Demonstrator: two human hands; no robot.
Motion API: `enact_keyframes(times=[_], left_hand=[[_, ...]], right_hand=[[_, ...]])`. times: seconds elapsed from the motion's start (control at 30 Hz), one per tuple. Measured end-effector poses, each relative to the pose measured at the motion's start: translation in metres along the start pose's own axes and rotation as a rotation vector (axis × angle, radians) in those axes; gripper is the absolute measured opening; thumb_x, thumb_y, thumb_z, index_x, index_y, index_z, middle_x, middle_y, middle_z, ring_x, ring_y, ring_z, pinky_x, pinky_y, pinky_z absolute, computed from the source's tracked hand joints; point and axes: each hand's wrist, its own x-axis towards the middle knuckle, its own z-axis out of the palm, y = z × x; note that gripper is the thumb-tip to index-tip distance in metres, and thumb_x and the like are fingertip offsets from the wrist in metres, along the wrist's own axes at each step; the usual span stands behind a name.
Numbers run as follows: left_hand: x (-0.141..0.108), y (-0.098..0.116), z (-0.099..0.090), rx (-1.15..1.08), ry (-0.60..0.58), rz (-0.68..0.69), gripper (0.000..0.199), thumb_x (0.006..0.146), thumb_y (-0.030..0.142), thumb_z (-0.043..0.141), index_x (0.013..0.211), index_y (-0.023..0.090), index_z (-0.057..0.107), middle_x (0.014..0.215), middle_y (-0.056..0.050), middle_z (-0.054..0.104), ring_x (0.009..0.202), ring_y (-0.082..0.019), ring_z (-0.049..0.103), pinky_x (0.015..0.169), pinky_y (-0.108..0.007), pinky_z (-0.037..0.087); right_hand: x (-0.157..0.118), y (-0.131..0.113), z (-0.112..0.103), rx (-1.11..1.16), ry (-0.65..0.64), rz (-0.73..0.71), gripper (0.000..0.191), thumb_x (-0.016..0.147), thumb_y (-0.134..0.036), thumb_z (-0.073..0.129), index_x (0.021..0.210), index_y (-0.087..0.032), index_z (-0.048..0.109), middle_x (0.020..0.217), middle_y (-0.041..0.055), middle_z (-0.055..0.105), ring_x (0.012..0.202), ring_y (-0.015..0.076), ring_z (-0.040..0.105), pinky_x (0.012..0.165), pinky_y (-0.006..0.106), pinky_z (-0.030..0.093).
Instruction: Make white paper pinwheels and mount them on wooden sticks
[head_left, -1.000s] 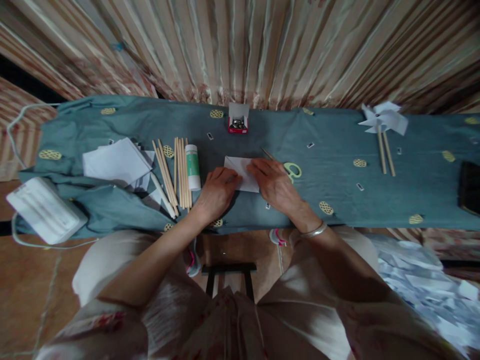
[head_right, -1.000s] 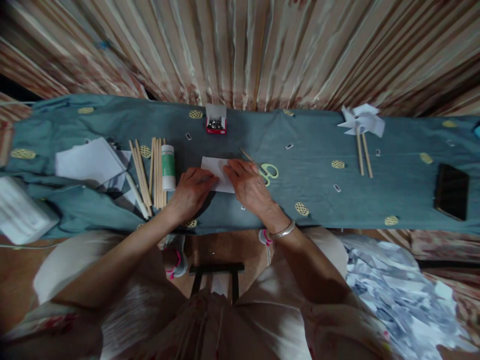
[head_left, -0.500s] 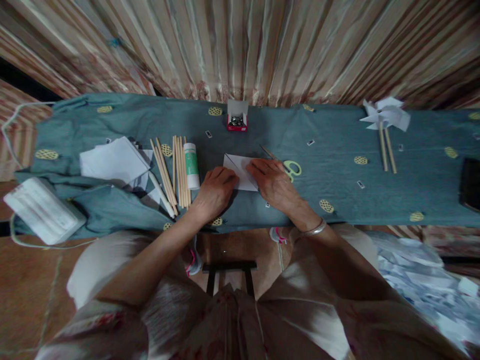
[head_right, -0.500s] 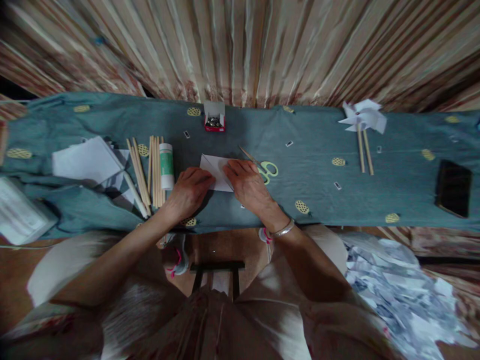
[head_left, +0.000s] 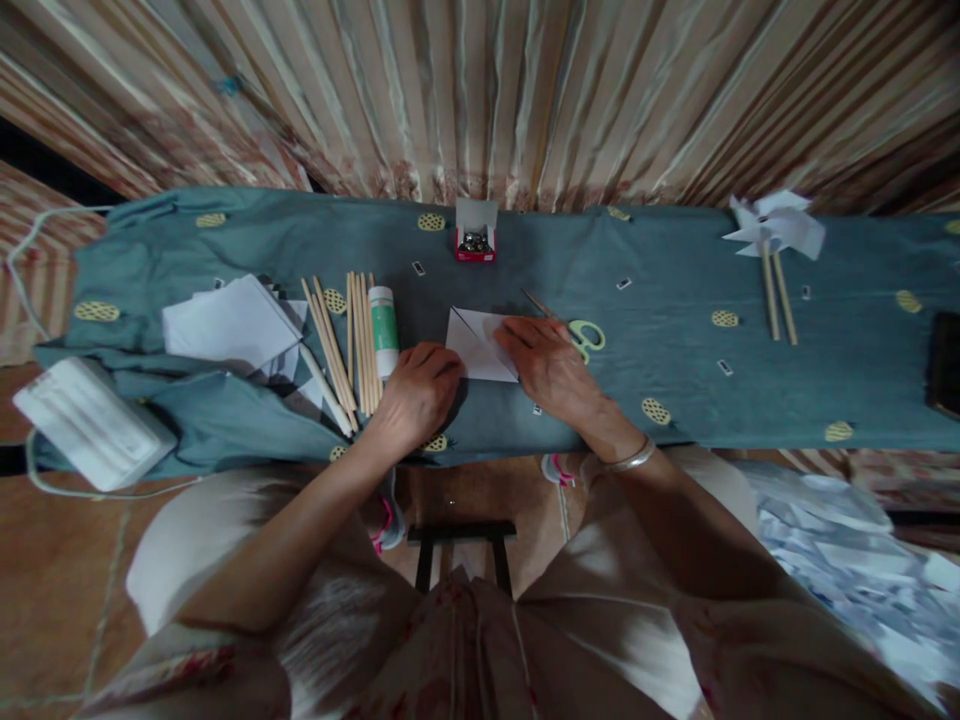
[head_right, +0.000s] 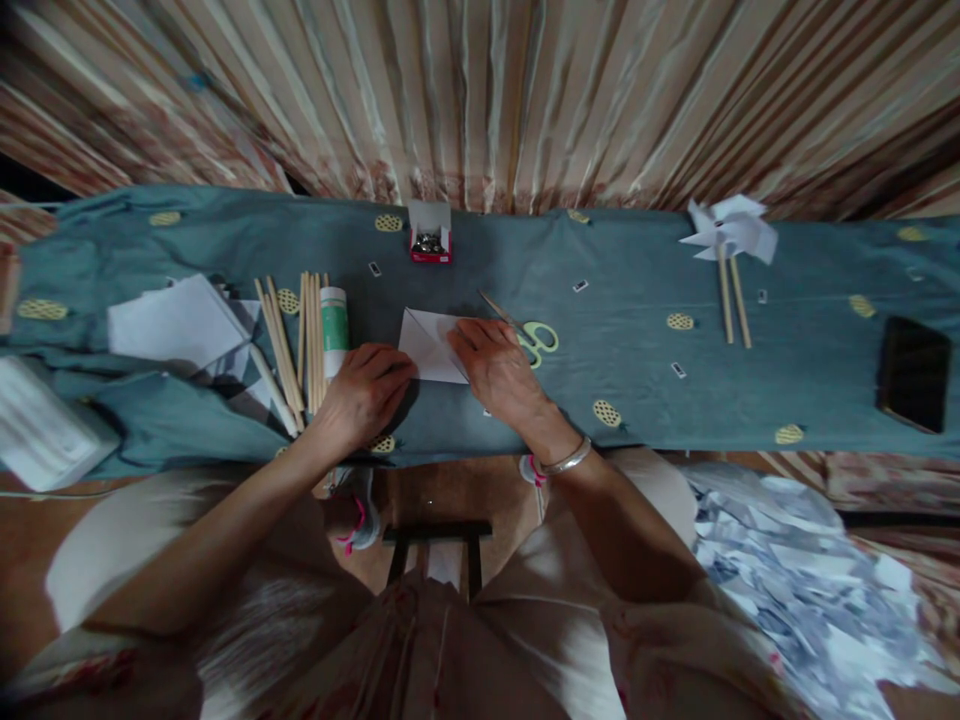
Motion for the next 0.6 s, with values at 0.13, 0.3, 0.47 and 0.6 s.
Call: enact_keyframes(times=[0.13, 0.3, 0.47, 0.6], left_hand=[[-0.003, -0.001, 0.000, -0.028, 0.009, -0.020, 0.026, 0.096, 0.016, 0.048, 0.101, 0.013, 0.073, 0.104, -0.013, 0.072, 0.103, -0.027, 0.058, 0.085, -0.042, 0.049], [-0.007, 0.001, -0.003, -0.011, 0.036, -0.016, 0.026, 0.097, 0.017, 0.048, 0.099, 0.013, 0.074, 0.100, -0.013, 0.073, 0.101, -0.027, 0.060, 0.084, -0.042, 0.050], [-0.012, 0.001, -0.012, -0.084, 0.070, -0.059, 0.027, 0.096, 0.022, 0.051, 0.084, 0.016, 0.073, 0.098, -0.010, 0.074, 0.102, -0.026, 0.061, 0.088, -0.042, 0.050], [-0.017, -0.019, -0.027, -0.143, 0.214, -0.189, 0.020, 0.094, 0.030, 0.055, 0.093, 0.019, 0.072, 0.105, -0.009, 0.072, 0.104, -0.026, 0.062, 0.093, -0.043, 0.050]], right_hand=[[0.000, 0.000, 0.000, -0.007, 0.003, -0.001, 0.040, 0.099, -0.015, 0.037, 0.129, -0.013, 0.063, 0.132, 0.0157, 0.063, 0.121, 0.0279, 0.055, 0.106, 0.045, 0.038], [0.000, 0.000, 0.001, -0.024, 0.012, -0.009, 0.040, 0.099, -0.014, 0.036, 0.128, -0.013, 0.064, 0.131, 0.0151, 0.064, 0.119, 0.0277, 0.056, 0.106, 0.044, 0.039], [0.000, 0.001, 0.003, -0.048, 0.034, -0.031, 0.037, 0.100, -0.016, 0.037, 0.126, -0.013, 0.064, 0.131, 0.0141, 0.064, 0.116, 0.0272, 0.057, 0.104, 0.043, 0.040], [-0.001, 0.001, 0.004, -0.038, 0.046, -0.028, 0.038, 0.100, -0.016, 0.036, 0.126, -0.015, 0.064, 0.130, 0.0138, 0.065, 0.117, 0.0274, 0.057, 0.105, 0.044, 0.040]])
